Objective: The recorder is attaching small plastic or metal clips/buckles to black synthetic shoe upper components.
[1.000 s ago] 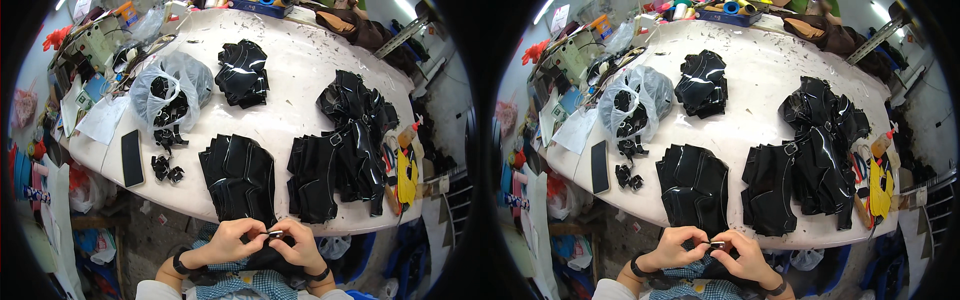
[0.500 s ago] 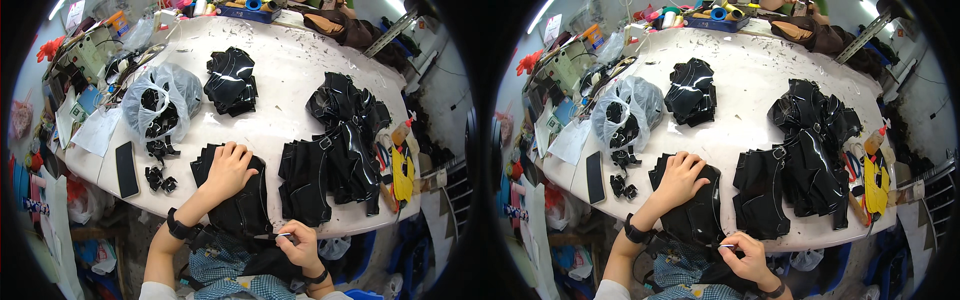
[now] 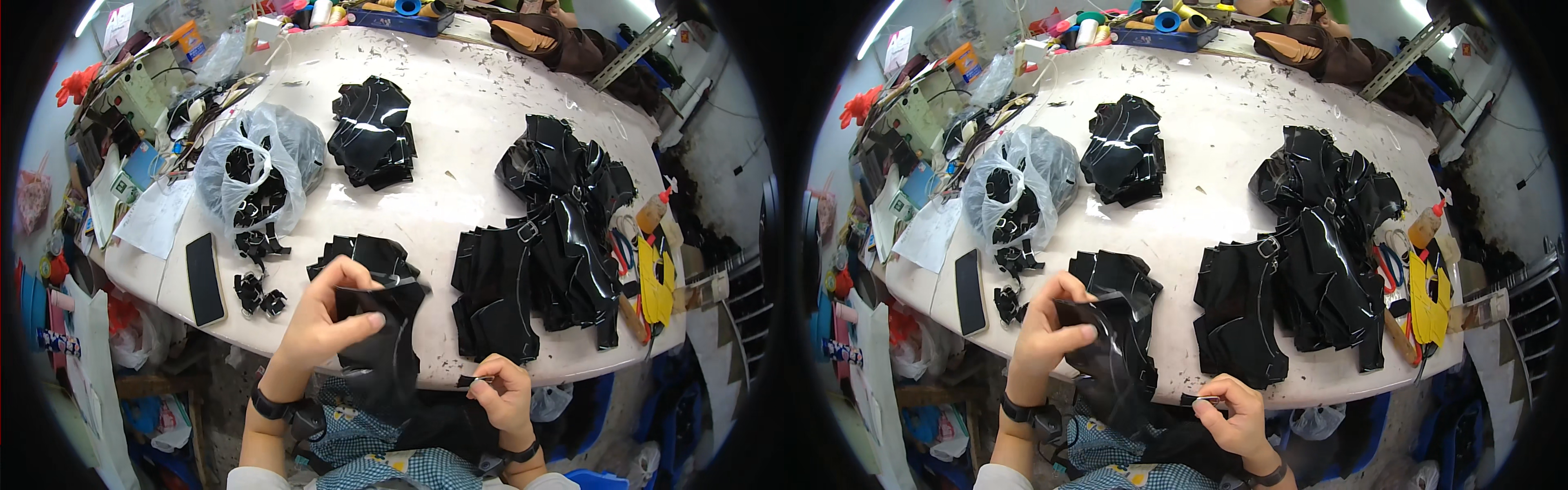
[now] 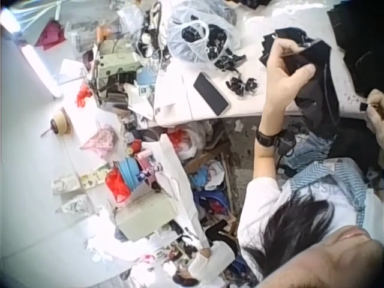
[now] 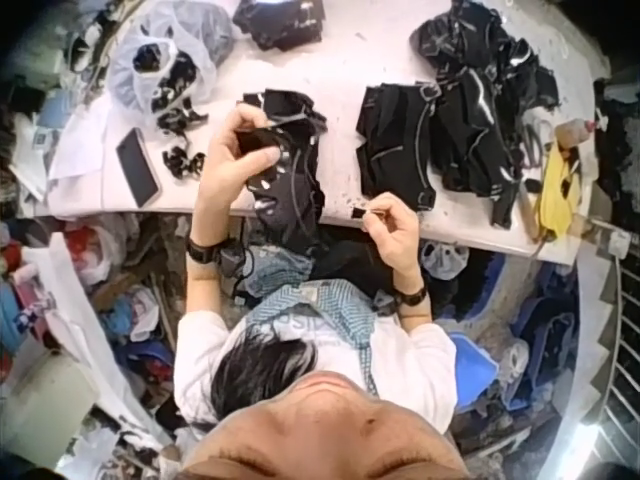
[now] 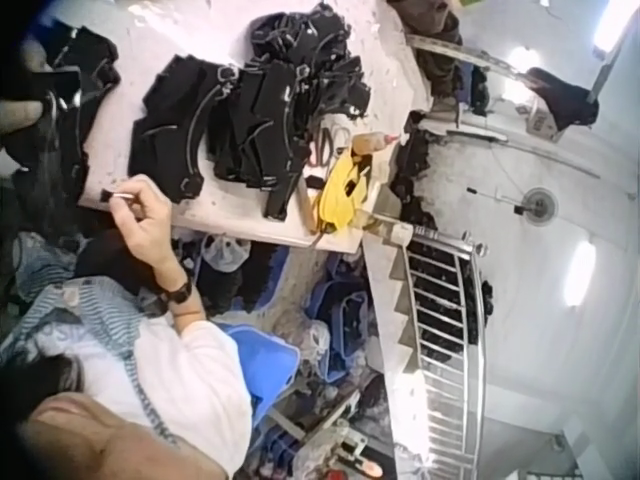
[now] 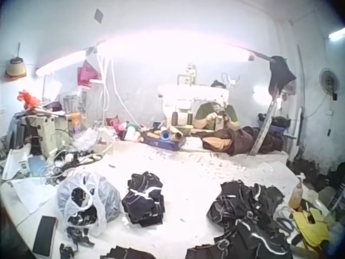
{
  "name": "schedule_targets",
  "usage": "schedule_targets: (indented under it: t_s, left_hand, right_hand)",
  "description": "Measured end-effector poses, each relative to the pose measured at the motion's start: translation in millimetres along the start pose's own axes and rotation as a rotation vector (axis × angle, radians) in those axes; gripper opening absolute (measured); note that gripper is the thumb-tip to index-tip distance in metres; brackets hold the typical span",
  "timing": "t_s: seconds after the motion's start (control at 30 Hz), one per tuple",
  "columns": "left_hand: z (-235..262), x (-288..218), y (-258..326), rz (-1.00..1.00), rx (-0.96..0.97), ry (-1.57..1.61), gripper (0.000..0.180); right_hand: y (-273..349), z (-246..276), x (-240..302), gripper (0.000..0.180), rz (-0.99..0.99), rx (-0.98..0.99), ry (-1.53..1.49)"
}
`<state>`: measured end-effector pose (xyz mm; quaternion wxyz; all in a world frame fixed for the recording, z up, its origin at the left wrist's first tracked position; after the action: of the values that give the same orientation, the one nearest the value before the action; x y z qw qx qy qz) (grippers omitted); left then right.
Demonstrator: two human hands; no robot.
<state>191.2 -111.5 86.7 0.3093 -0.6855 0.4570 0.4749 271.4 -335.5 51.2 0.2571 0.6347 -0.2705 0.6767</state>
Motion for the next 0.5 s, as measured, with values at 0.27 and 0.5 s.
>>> schedule_targets:
  t_s: [0.27, 0.5]
  left_hand:
    - [5, 35, 12, 0.162, 0.054, 0.045, 0.026]
    - [19, 45, 11, 0.038, -0.003, 0.407, 0.03]
  right_hand:
    - [-2, -15, -7, 0.006, -0.027, 0.111, -0.007]
    - [-8, -41, -20, 0.011, -0.057, 0.237, -0.531]
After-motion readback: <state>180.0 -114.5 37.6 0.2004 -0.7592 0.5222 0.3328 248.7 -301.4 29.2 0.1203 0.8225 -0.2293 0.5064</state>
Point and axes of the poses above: each hand's wrist, its own y-axis away from the middle knuckle, its own z-axis out of the back of the hand, x = y × z, the point moved 5 cm from there along -y, towards the middle knuckle, and after that the axes turned 3 degrees about y, right-handed, at the moved point
